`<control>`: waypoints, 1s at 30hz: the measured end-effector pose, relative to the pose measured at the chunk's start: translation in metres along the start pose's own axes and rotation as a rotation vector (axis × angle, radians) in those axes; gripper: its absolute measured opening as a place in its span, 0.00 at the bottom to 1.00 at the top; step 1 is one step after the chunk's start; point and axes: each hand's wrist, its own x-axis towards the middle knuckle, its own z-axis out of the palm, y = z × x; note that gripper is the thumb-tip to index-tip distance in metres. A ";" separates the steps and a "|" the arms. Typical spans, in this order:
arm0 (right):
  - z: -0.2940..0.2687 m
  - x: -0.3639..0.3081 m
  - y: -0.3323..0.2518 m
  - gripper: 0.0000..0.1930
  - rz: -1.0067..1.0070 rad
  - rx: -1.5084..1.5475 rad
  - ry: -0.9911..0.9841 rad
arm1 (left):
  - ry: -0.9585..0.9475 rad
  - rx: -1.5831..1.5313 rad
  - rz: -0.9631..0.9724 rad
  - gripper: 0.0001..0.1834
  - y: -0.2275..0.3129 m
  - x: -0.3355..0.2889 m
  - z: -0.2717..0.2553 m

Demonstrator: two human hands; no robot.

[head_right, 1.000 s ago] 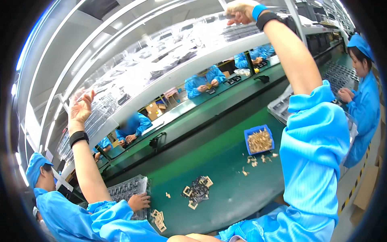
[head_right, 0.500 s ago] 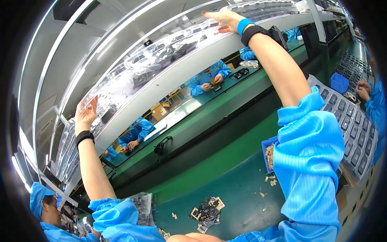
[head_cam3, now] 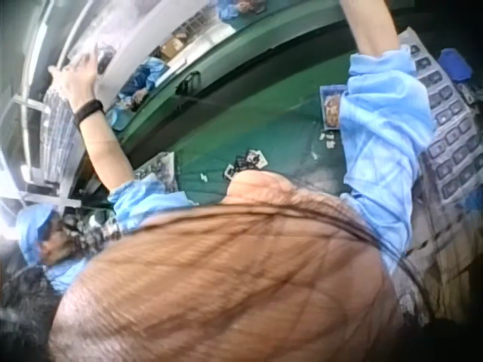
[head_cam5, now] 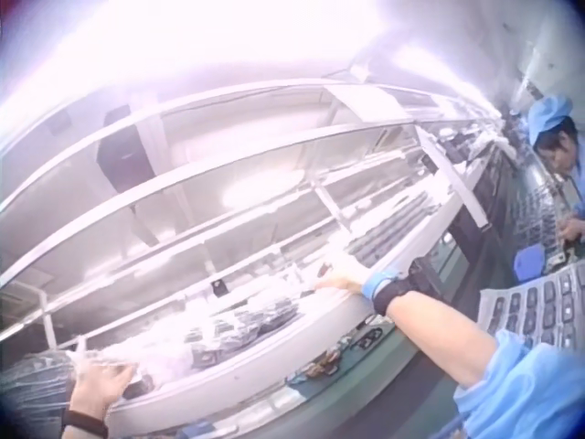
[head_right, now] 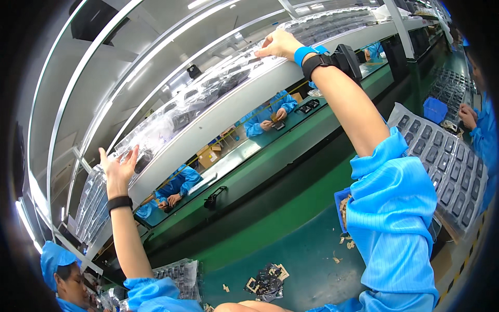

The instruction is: Manually assembling small electronic device components into plastic frames on a factory production line.

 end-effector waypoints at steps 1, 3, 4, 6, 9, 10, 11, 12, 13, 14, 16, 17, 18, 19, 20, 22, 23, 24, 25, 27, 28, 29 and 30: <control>-0.002 -0.001 -0.011 0.27 0.032 0.014 -0.013 | -0.027 0.137 0.113 0.52 0.014 -0.043 0.008; -0.014 -0.005 -0.009 0.28 0.026 0.000 0.009 | -0.257 0.496 0.364 0.45 0.008 -0.090 0.031; -0.006 -0.002 -0.022 0.28 0.010 0.010 0.000 | -0.256 0.640 0.509 0.41 0.020 -0.085 0.015; 0.006 -0.001 -0.037 0.27 -0.001 0.019 0.028 | -0.100 1.021 0.738 0.39 0.037 -0.068 -0.003; 0.006 0.002 -0.030 0.27 0.029 0.078 0.079 | 0.075 1.343 0.932 0.35 0.024 -0.039 0.006; 0.005 0.002 -0.024 0.25 0.052 0.070 0.194 | 0.134 1.369 0.898 0.35 0.009 -0.032 0.017; -0.003 -0.003 -0.014 0.25 0.069 0.043 0.196 | 0.186 1.392 0.861 0.35 -0.008 -0.026 0.027; -0.004 -0.005 -0.021 0.23 0.021 0.226 0.220 | 0.162 1.447 0.874 0.40 -0.006 -0.007 0.013; -0.013 -0.010 -0.024 0.22 -0.021 0.393 0.256 | 0.144 1.437 0.872 0.40 -0.002 0.002 0.008; -0.018 -0.018 -0.040 0.20 0.053 0.432 0.261 | 0.152 1.508 0.906 0.44 0.002 0.012 -0.001; -0.046 -0.047 -0.060 0.18 0.020 0.541 0.198 | 0.136 1.608 0.951 0.54 0.001 0.019 -0.004; -0.066 -0.063 -0.076 0.18 -0.007 0.566 0.167 | 0.176 1.676 0.980 0.56 0.021 0.024 -0.013; -0.096 -0.084 -0.073 0.16 0.031 0.609 0.096 | 0.242 1.678 0.994 0.56 0.008 0.019 -0.004; -0.133 -0.109 -0.071 0.14 0.077 0.644 0.040 | 0.210 1.688 1.048 0.55 -0.002 0.015 0.007; -0.168 -0.137 -0.079 0.16 0.112 0.584 0.029 | 0.182 1.787 1.103 0.52 -0.006 0.003 0.021; -0.232 -0.205 -0.122 0.17 0.174 0.449 0.032 | 0.001 1.560 1.346 0.37 -0.004 -0.044 0.040; -0.265 -0.234 -0.142 0.17 0.165 0.400 0.023 | -0.149 1.326 1.426 0.31 -0.014 -0.085 0.056; -0.271 -0.258 -0.145 0.17 0.223 0.350 0.076 | -0.255 1.219 1.212 0.28 -0.019 -0.132 0.068; -0.292 -0.290 -0.171 0.17 0.283 0.234 0.144 | -0.367 1.043 0.975 0.25 -0.035 -0.168 0.078; -0.340 -0.356 -0.173 0.18 0.280 -0.069 0.163 | -0.630 0.787 0.570 0.22 -0.091 -0.207 0.094; -0.359 -0.389 -0.172 0.17 0.349 -0.138 0.196 | -0.761 0.745 0.356 0.23 -0.119 -0.229 0.108; -0.375 -0.422 -0.173 0.16 0.416 -0.206 0.230 | -0.808 0.599 0.073 0.25 -0.150 -0.257 0.126; -0.379 -0.447 -0.169 0.16 0.522 -0.198 0.263 | -0.878 0.491 -0.153 0.25 -0.182 -0.262 0.131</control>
